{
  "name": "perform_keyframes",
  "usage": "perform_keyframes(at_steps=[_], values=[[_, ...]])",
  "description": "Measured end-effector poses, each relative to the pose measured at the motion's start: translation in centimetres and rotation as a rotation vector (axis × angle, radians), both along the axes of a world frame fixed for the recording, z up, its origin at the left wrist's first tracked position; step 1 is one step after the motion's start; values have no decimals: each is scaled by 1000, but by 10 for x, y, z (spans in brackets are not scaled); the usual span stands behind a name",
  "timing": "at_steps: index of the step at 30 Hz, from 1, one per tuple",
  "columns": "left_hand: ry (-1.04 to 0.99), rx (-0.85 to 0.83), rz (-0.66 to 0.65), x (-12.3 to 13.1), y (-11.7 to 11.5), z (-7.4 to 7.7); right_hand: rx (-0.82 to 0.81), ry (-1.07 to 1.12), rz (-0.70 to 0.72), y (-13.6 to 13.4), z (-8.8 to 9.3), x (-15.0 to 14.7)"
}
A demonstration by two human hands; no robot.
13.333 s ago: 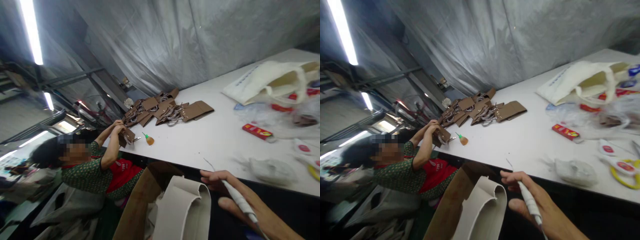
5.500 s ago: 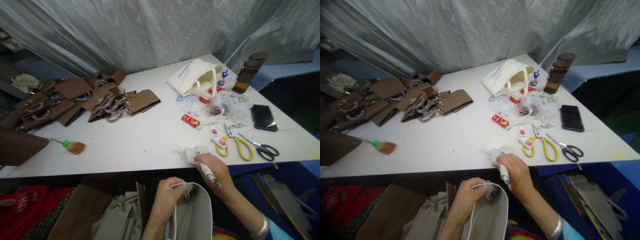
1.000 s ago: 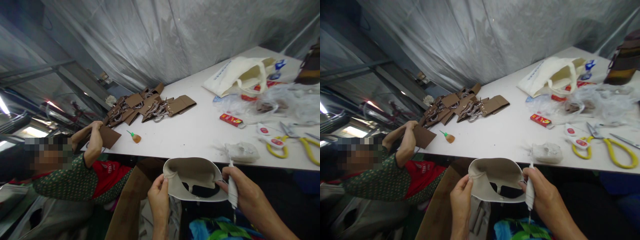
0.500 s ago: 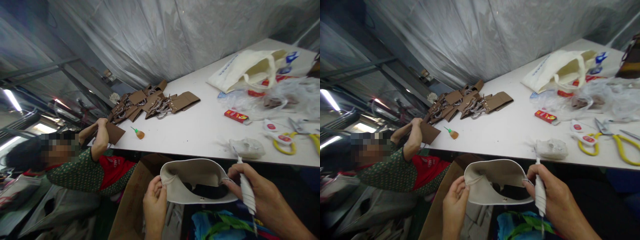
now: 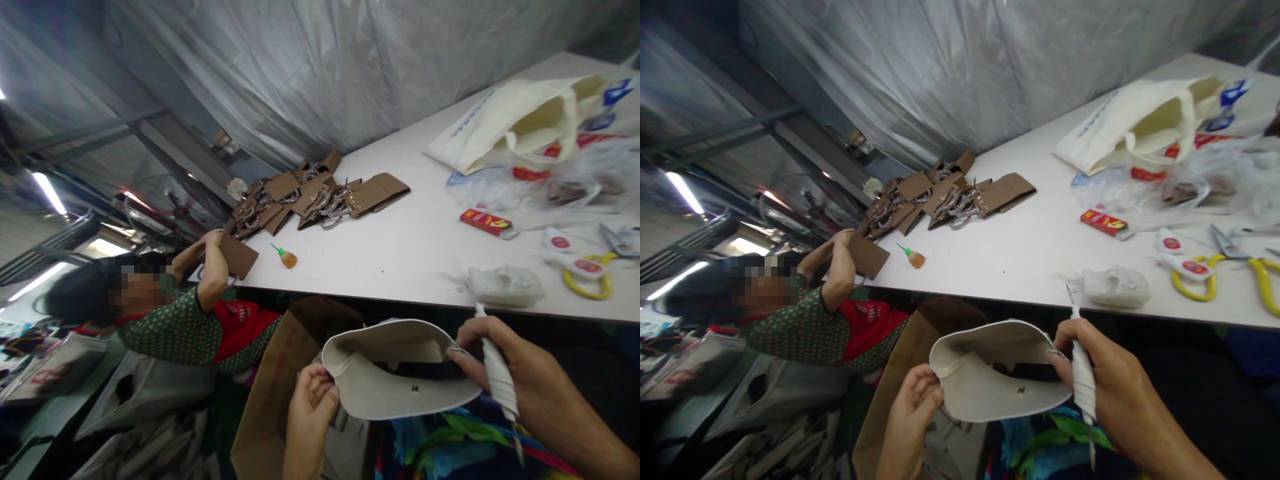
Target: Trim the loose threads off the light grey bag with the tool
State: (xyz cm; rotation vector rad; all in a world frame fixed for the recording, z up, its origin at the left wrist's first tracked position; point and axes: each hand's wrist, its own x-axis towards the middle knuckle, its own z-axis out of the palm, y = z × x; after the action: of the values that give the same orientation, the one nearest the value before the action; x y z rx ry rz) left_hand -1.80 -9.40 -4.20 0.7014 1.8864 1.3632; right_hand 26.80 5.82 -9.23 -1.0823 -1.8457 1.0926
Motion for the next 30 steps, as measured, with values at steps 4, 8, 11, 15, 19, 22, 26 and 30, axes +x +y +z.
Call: perform_keyframes(at_steps=[4,8,11,15,19,22,26,30], values=[[122,-29,-32,-5,-4,-5,45,4,15,-4,-4,-2],[477,28,-69,-18,-1,-16,50,14,26,0,-9,-2],[969,72,-142,-31,8,-17,57,23,70,4,-14,-1],[1312,69,-447,-45,34,-2,51,14,82,11,-21,2],[1382,47,-675,-52,70,14,46,30,77,18,-23,6],[1389,54,-760,-52,98,21,55,23,68,21,-22,8],[1355,26,-858,-52,136,20,51,6,91,24,-26,10],[1302,25,-958,-59,169,8,31,-14,117,24,-34,12]])
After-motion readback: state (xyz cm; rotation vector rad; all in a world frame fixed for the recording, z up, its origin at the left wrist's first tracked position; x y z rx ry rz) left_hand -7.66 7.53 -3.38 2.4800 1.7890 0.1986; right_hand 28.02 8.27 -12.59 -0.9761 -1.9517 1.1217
